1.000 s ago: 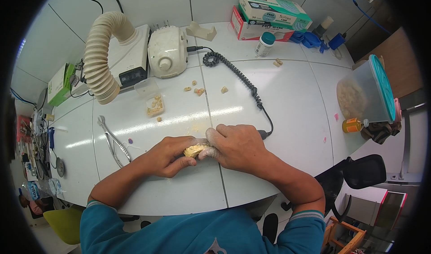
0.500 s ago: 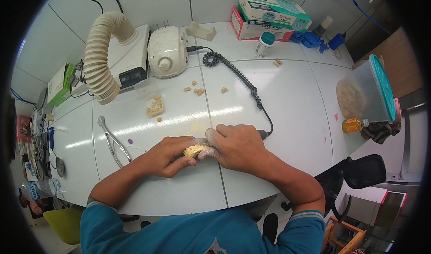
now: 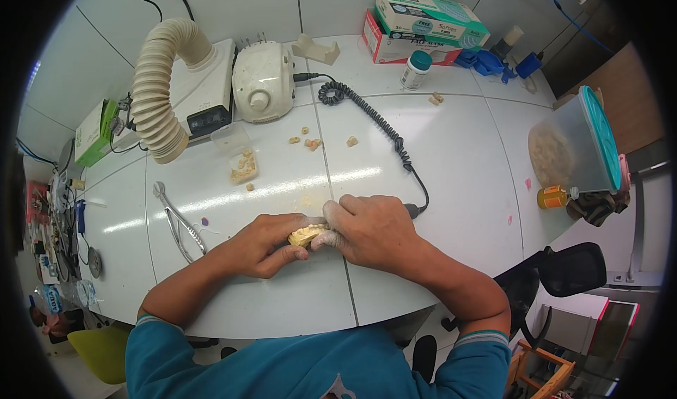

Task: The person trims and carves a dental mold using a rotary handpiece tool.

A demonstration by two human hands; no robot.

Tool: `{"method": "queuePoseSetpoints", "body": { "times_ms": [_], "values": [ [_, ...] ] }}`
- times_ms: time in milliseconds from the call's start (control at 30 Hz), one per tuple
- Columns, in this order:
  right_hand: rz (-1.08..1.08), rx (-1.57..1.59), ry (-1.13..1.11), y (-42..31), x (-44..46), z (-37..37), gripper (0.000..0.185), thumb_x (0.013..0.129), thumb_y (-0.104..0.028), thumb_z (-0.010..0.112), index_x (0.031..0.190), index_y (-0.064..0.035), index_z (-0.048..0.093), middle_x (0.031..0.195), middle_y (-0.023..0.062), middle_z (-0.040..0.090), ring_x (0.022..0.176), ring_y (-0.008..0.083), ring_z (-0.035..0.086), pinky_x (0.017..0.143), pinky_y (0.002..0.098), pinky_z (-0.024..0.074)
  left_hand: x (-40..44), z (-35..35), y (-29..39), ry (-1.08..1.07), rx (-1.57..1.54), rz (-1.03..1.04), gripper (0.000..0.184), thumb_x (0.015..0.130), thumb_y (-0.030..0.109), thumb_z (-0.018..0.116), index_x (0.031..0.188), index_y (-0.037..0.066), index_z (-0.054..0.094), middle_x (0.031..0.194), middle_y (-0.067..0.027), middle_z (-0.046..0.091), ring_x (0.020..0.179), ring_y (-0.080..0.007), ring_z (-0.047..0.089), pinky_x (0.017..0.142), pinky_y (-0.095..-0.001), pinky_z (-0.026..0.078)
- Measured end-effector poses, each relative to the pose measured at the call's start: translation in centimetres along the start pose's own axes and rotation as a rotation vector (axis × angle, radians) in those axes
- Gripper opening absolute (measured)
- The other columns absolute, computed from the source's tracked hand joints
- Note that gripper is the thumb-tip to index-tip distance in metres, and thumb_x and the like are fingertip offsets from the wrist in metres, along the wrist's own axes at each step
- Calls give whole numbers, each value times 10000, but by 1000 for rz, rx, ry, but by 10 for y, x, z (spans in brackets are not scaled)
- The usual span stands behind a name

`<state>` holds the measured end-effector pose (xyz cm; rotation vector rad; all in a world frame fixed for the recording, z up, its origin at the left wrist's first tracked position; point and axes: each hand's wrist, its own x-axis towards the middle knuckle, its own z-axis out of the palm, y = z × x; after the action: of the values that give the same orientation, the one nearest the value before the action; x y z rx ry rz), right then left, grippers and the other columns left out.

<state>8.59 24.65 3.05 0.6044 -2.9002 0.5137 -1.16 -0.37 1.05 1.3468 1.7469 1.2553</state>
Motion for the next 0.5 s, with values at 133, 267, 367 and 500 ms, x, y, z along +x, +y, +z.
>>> {"method": "queuePoseSetpoints", "body": {
  "times_ms": [133,267,367,500],
  "values": [
    [4,-11,14,0,1,0,537,946,-595,743,968,-62,685,745,67,614,615,264,663,545,400,498,-1,0,-5,-31,9,25,379,1078,300,669,1343,30,648,979,-181,683,860,-361,688,802,-471,525],
    [6,-14,11,0,1,0,536,945,-598,741,960,-66,682,741,65,611,619,262,666,544,402,497,-1,-1,-3,-31,4,14,380,1077,298,670,1346,30,648,986,-182,685,865,-367,689,807,-473,527],
    [8,-11,5,-1,1,0,529,942,-597,744,952,-72,683,740,62,612,619,261,667,542,402,496,0,0,-3,-12,-1,22,359,1070,291,683,1318,33,659,981,-172,684,865,-365,690,808,-465,528],
    [6,-9,2,-1,0,0,522,938,-593,749,947,-75,685,743,61,616,618,261,666,542,402,497,-1,3,-5,13,-14,10,314,1055,277,709,1260,40,683,966,-150,683,865,-357,693,813,-448,531]
  ]
}}
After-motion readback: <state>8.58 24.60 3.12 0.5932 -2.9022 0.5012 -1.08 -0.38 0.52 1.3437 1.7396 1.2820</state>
